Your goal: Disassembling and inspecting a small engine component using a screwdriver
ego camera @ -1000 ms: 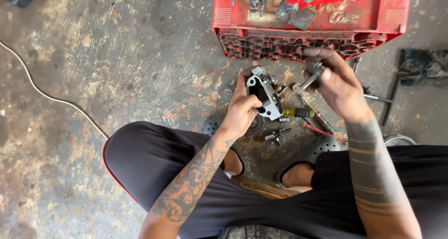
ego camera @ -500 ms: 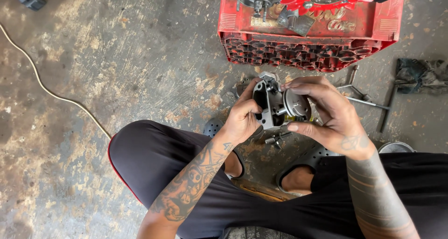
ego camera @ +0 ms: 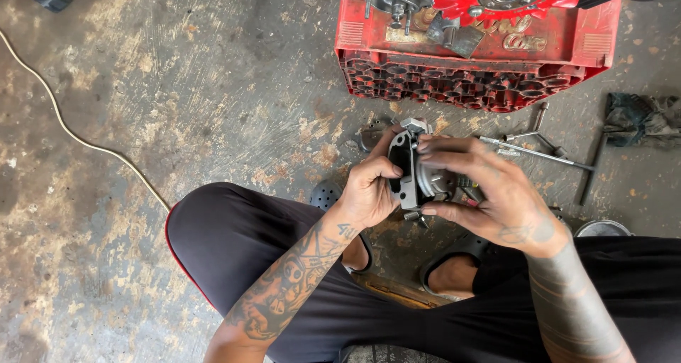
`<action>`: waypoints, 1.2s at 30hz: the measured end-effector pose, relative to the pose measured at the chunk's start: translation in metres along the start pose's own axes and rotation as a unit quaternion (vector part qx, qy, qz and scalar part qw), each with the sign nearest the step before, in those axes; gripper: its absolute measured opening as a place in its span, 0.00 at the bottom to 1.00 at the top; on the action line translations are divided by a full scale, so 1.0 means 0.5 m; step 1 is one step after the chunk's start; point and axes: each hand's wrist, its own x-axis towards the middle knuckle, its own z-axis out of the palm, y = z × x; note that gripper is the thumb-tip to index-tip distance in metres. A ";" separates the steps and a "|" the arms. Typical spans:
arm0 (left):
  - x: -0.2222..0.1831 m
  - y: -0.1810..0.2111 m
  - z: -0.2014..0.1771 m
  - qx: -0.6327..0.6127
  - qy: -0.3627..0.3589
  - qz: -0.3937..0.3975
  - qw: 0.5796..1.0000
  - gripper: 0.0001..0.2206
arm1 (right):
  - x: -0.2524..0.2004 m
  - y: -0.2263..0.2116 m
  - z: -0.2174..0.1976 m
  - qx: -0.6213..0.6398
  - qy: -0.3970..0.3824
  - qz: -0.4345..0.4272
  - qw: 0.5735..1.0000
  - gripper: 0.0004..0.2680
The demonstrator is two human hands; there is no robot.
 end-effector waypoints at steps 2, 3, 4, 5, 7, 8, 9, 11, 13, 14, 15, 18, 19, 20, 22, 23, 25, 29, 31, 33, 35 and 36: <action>-0.003 -0.004 -0.004 -0.030 0.011 -0.007 0.999 0.29 | 0.005 0.010 0.008 0.016 -0.001 -0.028 0.999 0.25; -0.004 -0.006 -0.006 -0.059 0.021 -0.013 0.998 0.25 | 0.008 0.014 0.012 0.033 -0.002 -0.058 0.998 0.24; -0.004 -0.005 -0.001 -0.058 0.021 -0.013 0.998 0.25 | 0.007 0.015 0.012 0.033 -0.002 -0.058 0.998 0.24; -0.004 -0.004 0.004 -0.062 0.017 -0.011 0.998 0.25 | 0.007 0.016 0.013 0.027 0.001 -0.053 0.998 0.24; -0.005 -0.001 0.012 -0.066 0.013 -0.006 0.998 0.25 | 0.007 0.013 0.014 0.023 0.003 -0.049 0.999 0.24; -0.004 0.002 0.017 -0.058 0.001 -0.002 0.998 0.26 | 0.007 0.009 0.013 0.009 -0.003 -0.045 0.999 0.24; -0.003 0.004 0.021 -0.049 -0.011 0.003 0.999 0.28 | 0.008 0.005 0.012 -0.005 -0.010 -0.041 0.999 0.24; -0.004 0.013 0.045 -0.008 -0.017 0.021 1.000 0.27 | 0.009 -0.009 0.013 -0.014 -0.003 -0.046 0.999 0.23; -0.002 0.022 0.066 0.034 -0.024 0.040 0.998 0.26 | 0.010 -0.020 0.018 -0.023 0.005 -0.052 0.998 0.22; -0.001 0.025 0.074 0.082 -0.017 0.068 0.994 0.28 | 0.009 -0.025 0.023 -0.021 0.027 -0.022 0.999 0.22; -0.001 0.028 0.083 0.130 -0.011 0.097 0.987 0.30 | 0.008 -0.031 0.029 -0.018 0.049 0.008 0.999 0.21; -0.002 0.037 0.115 0.185 -0.010 0.122 0.975 0.34 | 0.008 -0.032 0.047 -0.035 0.080 0.068 0.994 0.24; 0.000 0.038 0.116 0.186 -0.010 0.122 0.975 0.34 | 0.010 -0.027 0.046 -0.035 0.080 0.068 0.994 0.24; 0.001 0.038 0.117 0.224 0.004 0.137 0.965 0.36 | 0.012 -0.022 0.045 -0.039 0.079 0.079 0.993 0.23; 0.004 0.037 0.110 0.262 0.017 0.150 0.953 0.38 | 0.013 -0.010 0.045 -0.043 0.078 0.091 0.992 0.22; 0.005 0.035 0.103 0.273 0.010 0.148 0.951 0.38 | 0.013 -0.003 0.046 0.017 0.088 0.114 0.989 0.20; 0.004 0.031 0.085 0.283 0.004 0.144 0.948 0.38 | 0.010 0.006 0.047 0.077 0.097 0.138 0.983 0.18; 0.000 0.024 0.089 0.278 -0.004 0.115 0.954 0.35 | -0.002 0.023 0.056 0.189 0.133 0.186 0.955 0.14; 0.004 0.016 0.082 0.295 -0.022 0.115 0.948 0.36 | -0.006 0.026 0.064 0.202 0.150 0.198 0.947 0.13; 0.006 0.003 0.040 0.201 -0.017 0.102 0.974 0.37 | -0.005 0.022 0.073 0.109 0.159 0.144 0.971 0.11; 0.021 -0.009 0.017 0.210 -0.022 0.141 0.967 0.33 | -0.008 0.032 0.081 0.085 0.186 0.102 0.974 0.09; 0.031 -0.014 0.006 0.220 -0.029 0.180 0.958 0.32 | -0.008 0.038 0.085 0.060 0.214 0.058 0.973 0.08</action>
